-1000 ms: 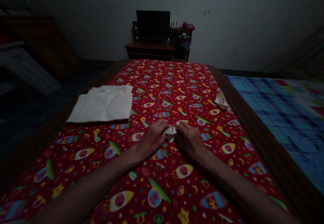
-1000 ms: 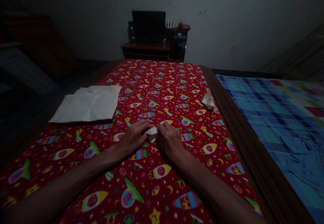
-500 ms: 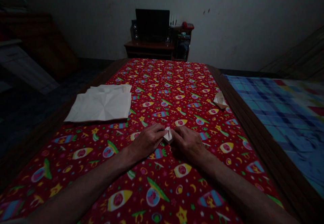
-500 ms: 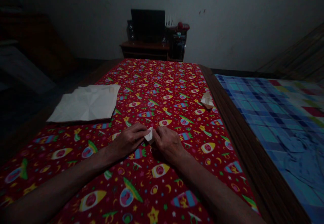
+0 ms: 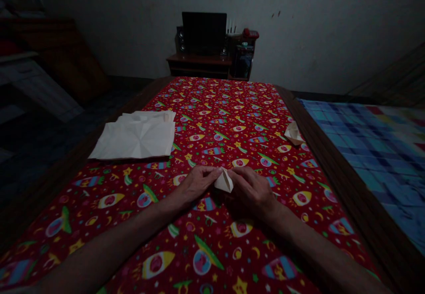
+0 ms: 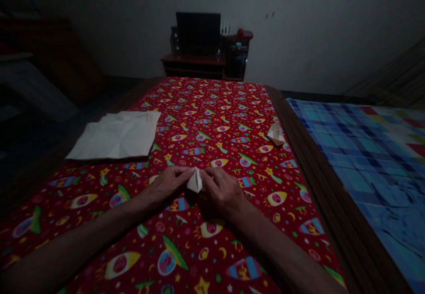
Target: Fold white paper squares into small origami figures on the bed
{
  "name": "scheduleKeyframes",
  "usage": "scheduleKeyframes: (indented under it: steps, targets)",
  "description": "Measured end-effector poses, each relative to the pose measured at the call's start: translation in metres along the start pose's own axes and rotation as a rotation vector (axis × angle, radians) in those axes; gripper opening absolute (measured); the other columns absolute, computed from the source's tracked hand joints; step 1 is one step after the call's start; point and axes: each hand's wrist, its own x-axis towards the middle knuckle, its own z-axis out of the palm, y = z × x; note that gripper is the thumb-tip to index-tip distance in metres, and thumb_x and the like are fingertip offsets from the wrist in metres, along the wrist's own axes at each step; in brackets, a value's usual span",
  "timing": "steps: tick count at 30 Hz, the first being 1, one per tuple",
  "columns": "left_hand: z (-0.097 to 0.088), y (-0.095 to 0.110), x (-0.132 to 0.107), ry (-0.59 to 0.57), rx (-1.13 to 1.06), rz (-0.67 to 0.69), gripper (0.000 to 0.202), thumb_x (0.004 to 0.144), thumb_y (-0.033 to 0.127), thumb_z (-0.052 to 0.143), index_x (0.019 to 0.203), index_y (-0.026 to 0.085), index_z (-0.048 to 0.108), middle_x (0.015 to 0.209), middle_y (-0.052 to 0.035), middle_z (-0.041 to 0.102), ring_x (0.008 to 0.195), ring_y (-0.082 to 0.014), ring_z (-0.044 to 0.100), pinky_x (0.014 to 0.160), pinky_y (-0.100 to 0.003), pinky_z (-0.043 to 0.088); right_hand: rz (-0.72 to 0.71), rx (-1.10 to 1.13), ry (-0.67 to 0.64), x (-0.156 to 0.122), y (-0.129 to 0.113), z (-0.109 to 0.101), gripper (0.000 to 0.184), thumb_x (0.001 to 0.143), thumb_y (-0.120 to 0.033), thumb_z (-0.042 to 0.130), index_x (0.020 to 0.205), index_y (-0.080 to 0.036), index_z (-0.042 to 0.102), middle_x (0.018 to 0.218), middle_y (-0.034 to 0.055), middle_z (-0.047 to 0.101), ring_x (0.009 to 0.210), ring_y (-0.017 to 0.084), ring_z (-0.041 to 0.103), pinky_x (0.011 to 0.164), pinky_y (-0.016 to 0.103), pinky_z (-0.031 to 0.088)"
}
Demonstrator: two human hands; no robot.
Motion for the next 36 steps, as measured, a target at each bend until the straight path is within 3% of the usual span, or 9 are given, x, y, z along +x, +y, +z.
scheduleKeyframes:
  steps: [4,8,13,18,23,27,32,36]
  targets:
    - [-0.001,0.003,-0.003,0.001,-0.034,-0.006,0.042,0.081,0.049,0.054,0.089,0.012,0.072,0.070,-0.0011,0.068,0.064,-0.0143,0.059,0.059,-0.021,0.044,-0.010,-0.009,-0.055,-0.001,0.001,-0.001,0.034,0.089,-0.014,0.043,0.121,-0.015,0.055,0.095,0.0125,0.065,0.084,0.018,0.061,0.064,0.027,0.051]
    - [0.000,0.004,-0.002,0.029,0.111,0.073,0.034,0.081,0.043,0.055,0.081,0.015,0.074,0.069,0.0008,0.069,0.063,-0.0137,0.059,0.056,-0.019,0.042,0.038,-0.001,-0.043,0.001,-0.002,0.000,0.030,0.088,-0.012,0.040,0.110,-0.014,0.060,0.087,0.0103,0.066,0.078,0.017,0.061,0.063,0.026,0.051]
    - [0.001,0.007,-0.002,0.028,0.101,0.078,0.030,0.082,0.039,0.055,0.090,0.017,0.074,0.078,-0.0006,0.073,0.068,-0.0148,0.062,0.059,-0.019,0.044,0.092,0.024,-0.027,0.003,-0.005,0.002,0.024,0.087,-0.010,0.039,0.097,-0.013,0.060,0.075,0.0073,0.066,0.070,0.015,0.061,0.059,0.024,0.049]
    - [0.002,0.016,-0.008,0.034,0.144,0.051,0.032,0.081,0.040,0.056,0.076,0.015,0.075,0.068,-0.0008,0.071,0.062,-0.0151,0.062,0.056,-0.020,0.043,0.125,0.052,0.035,0.000,-0.003,0.004,0.019,0.085,-0.015,0.044,0.098,-0.014,0.058,0.076,0.0069,0.068,0.068,0.016,0.064,0.059,0.026,0.050]
    - [0.003,0.008,-0.004,0.075,-0.036,0.025,0.036,0.078,0.045,0.060,0.092,0.015,0.073,0.080,-0.0036,0.072,0.069,-0.0165,0.063,0.063,-0.023,0.047,0.094,0.096,0.033,-0.002,0.000,0.004,0.023,0.087,-0.012,0.041,0.105,-0.016,0.056,0.084,0.0061,0.069,0.076,0.014,0.066,0.066,0.023,0.051]
    - [0.006,0.000,0.000,0.093,-0.184,0.019,0.043,0.076,0.045,0.063,0.108,0.016,0.066,0.089,-0.0041,0.071,0.074,-0.0150,0.063,0.069,-0.024,0.049,0.100,0.000,0.026,-0.003,0.002,0.004,0.020,0.085,-0.013,0.047,0.102,-0.015,0.056,0.081,0.0061,0.069,0.073,0.015,0.065,0.064,0.024,0.050]
    - [0.013,0.000,-0.007,-0.072,-0.131,-0.048,0.043,0.078,0.052,0.057,0.079,0.011,0.071,0.066,-0.0016,0.064,0.059,-0.0110,0.055,0.057,-0.019,0.042,0.071,0.008,0.000,-0.004,-0.001,0.007,0.021,0.085,-0.008,0.040,0.097,-0.014,0.057,0.076,0.0070,0.067,0.070,0.016,0.064,0.063,0.025,0.050]
    - [0.013,0.003,-0.009,-0.069,-0.157,-0.069,0.045,0.078,0.054,0.055,0.070,0.011,0.067,0.061,-0.0001,0.059,0.054,-0.0091,0.049,0.053,-0.018,0.037,0.084,0.027,0.020,-0.004,-0.006,0.010,0.024,0.084,-0.007,0.036,0.097,-0.013,0.056,0.078,0.0090,0.068,0.071,0.017,0.065,0.063,0.026,0.051]
